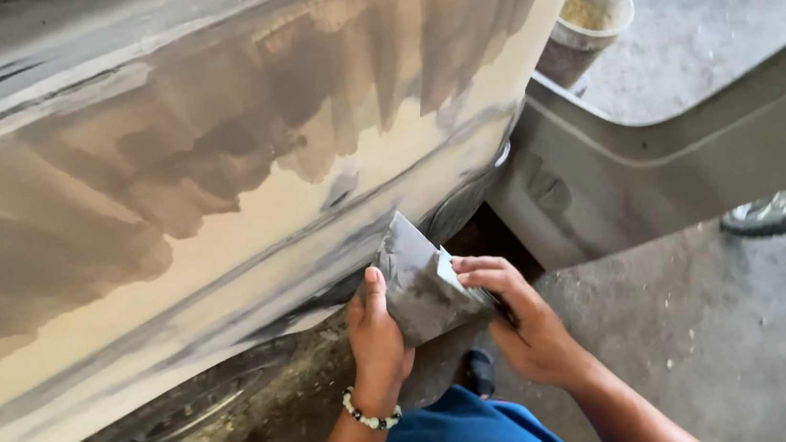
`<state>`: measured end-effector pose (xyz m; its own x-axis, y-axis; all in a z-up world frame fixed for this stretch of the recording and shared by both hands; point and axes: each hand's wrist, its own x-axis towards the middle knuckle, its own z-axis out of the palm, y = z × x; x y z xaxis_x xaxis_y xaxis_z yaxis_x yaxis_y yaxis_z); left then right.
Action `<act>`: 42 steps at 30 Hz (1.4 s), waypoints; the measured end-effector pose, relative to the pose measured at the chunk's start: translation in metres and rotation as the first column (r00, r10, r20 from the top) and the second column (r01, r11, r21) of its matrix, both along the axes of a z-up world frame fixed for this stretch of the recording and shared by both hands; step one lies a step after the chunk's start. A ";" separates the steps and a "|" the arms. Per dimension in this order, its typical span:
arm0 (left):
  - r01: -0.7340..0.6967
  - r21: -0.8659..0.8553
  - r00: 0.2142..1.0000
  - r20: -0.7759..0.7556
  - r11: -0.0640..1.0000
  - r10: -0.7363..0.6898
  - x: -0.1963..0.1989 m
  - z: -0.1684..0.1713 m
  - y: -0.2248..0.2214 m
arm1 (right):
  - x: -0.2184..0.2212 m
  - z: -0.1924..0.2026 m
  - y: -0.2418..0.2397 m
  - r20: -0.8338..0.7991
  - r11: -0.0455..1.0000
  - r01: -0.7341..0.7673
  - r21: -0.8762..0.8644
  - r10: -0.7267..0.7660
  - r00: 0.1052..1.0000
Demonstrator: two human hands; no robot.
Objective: The person applies body filler to the side of a white car using a putty knife. They periodically scrape filler onto the knife from a mixing container on a nearby table before smoothing the material onto the car's surface.
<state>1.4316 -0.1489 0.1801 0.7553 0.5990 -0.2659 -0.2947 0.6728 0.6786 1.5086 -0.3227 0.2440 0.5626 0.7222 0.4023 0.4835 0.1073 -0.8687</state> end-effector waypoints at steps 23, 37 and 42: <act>-0.276 -0.107 0.911 0.287 0.955 0.296 0.052 0.002 -0.062 | 0.104 0.010 -0.077 -0.003 0.925 0.332 -0.186 -0.339 0.941; -0.278 0.341 0.961 0.095 0.898 0.261 0.045 -0.013 -0.082 | 0.041 0.085 -0.031 0.749 0.948 0.249 -0.199 -0.017 0.662; -0.295 0.462 0.955 0.129 0.837 0.266 0.040 0.001 -0.090 | 0.030 0.073 -0.020 0.811 0.947 0.253 -0.195 0.011 0.585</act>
<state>1.4717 -0.2391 0.1807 0.5406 0.8295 0.1403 -0.4698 0.1594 0.8683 1.5389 -0.3428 0.3170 0.2023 0.8188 0.5372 0.9793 -0.1710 -0.1082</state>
